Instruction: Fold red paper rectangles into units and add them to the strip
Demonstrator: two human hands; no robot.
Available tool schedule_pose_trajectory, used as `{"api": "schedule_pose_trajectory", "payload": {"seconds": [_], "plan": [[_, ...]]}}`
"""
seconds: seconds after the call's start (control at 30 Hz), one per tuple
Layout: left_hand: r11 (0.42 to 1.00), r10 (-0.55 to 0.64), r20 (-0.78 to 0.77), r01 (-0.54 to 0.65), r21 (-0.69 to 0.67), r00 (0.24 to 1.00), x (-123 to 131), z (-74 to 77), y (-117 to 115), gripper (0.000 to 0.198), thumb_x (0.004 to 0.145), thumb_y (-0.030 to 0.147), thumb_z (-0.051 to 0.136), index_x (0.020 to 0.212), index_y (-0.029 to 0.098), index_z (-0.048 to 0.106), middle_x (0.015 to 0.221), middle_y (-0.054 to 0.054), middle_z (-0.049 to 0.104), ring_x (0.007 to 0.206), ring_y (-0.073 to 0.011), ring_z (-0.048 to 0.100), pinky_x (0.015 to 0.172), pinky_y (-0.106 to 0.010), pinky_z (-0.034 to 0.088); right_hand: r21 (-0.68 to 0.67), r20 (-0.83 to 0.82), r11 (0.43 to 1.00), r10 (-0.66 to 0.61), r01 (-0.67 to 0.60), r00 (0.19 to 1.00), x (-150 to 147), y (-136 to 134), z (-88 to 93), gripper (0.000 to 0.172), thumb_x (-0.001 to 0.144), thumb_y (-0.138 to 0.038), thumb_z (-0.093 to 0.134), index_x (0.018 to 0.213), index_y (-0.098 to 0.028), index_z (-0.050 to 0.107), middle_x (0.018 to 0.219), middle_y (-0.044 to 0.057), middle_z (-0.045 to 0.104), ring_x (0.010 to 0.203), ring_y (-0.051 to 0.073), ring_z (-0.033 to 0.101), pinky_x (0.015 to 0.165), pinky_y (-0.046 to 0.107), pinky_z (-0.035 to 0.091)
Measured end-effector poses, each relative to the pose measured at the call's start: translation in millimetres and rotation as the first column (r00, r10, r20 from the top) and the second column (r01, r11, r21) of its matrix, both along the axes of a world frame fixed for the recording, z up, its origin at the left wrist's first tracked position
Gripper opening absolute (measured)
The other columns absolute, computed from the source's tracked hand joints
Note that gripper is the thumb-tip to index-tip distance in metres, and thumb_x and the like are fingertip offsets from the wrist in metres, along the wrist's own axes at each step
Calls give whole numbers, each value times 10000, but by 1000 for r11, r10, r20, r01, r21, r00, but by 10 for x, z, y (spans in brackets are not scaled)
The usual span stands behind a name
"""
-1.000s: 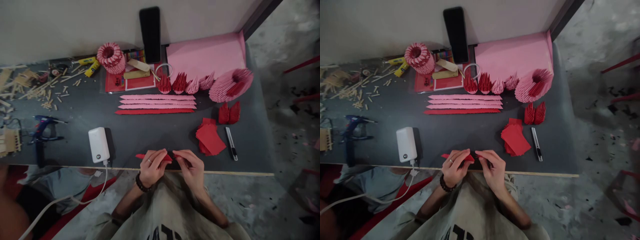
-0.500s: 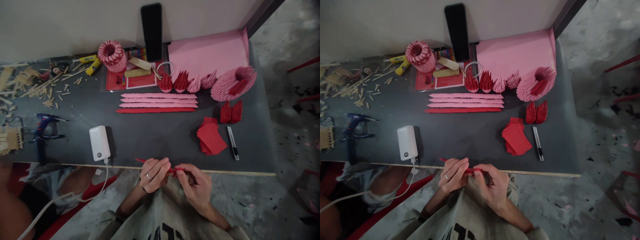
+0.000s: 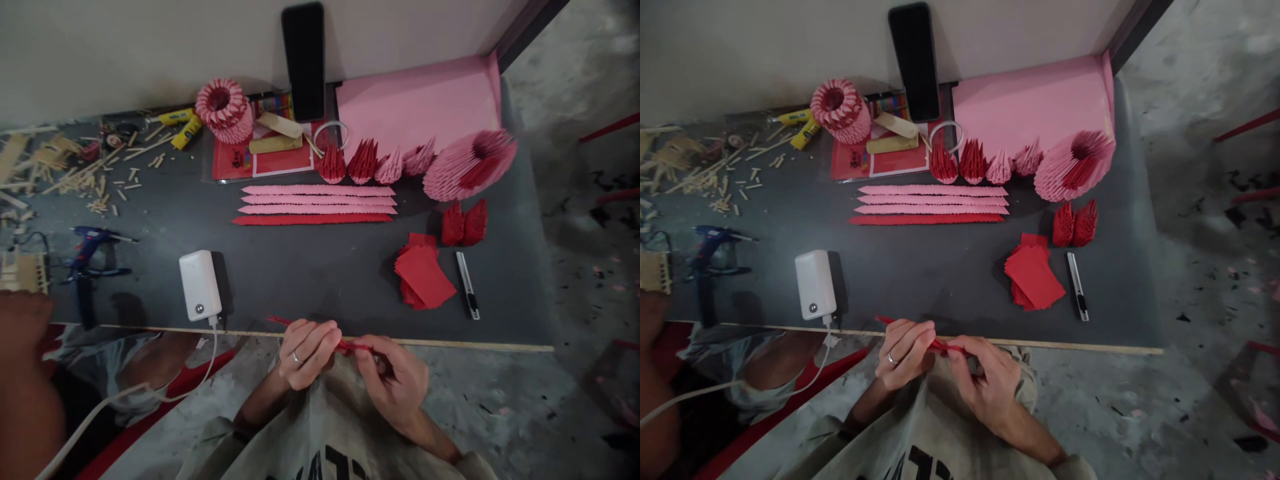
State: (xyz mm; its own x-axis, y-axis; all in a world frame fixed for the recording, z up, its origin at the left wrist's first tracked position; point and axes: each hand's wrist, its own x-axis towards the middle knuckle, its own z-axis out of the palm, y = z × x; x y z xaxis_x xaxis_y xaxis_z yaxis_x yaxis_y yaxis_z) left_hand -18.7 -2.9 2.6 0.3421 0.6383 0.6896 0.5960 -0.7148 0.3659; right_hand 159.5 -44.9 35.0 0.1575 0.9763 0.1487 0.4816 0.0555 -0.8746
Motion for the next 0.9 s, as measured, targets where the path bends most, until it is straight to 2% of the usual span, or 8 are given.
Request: {"api": "schedule_pose_trajectory", "payload": {"seconds": [0.13,0.27,0.43,0.57,0.7,0.83,0.87,0.9], "plan": [[1000,0,26,0,21,1000,1,11,2,240,904,44,678,1125,118,732,881,-105,839,786,-190,772,749,-334,628,85,84,996,25,-32,996,-1,-26,-41,241,920,-141,671,1088,-313,679,873,-28,853,555,159,761,649,266,673],[1000,0,50,2,-25,999,-10,-46,-22,337,869,30,729,1165,191,733,970,-75,843,794,-212,784,720,-362,639,163,155,987,-10,-15,988,-23,-31,-56,316,901,-98,661,1107,-335,685,863,-41,854,638,183,801,662,265,678],[995,-29,17,27,100,999,-44,-70,-3,197,890,59,753,1054,166,764,1046,-51,826,826,-166,778,723,-308,641,61,116,998,26,-33,993,-12,-22,-32,229,918,-159,674,1065,-333,689,853,-28,848,448,149,685,614,273,660],[999,-35,15,35,21,999,-29,-9,9,216,890,68,732,1081,168,747,985,-74,835,820,-193,782,714,-334,646,-12,-2,999,43,-43,999,20,26,13,166,923,-176,672,1007,-317,690,764,-39,815,380,117,595,541,257,608],[999,-43,27,42,12,999,-4,36,8,166,929,104,692,1076,158,746,938,-92,838,793,-203,784,706,-343,642,-63,-125,997,34,-42,992,32,56,29,127,920,-186,677,958,-306,691,722,-59,779,433,109,629,499,224,561],[998,-65,-18,65,13,998,-41,48,-7,147,930,107,716,1074,115,745,925,-115,837,811,-202,791,755,-340,651,-92,-152,995,19,-33,988,25,32,8,140,915,-178,691,970,-307,695,739,-61,780,510,115,688,509,210,560],[997,-77,-35,77,4,996,-61,49,-19,152,935,122,722,1085,117,744,924,-113,839,817,-203,794,764,-340,655,-100,-167,994,21,-39,986,23,25,4,142,918,-178,690,977,-307,695,741,-60,781,519,118,698,514,212,566],[996,-72,-56,68,-61,996,-83,49,-34,161,945,148,726,1104,143,744,935,-96,844,833,-199,799,782,-335,660,-110,-183,993,25,-46,983,23,20,1,144,921,-178,687,982,-308,694,739,-60,782,526,122,707,519,215,575]]}}
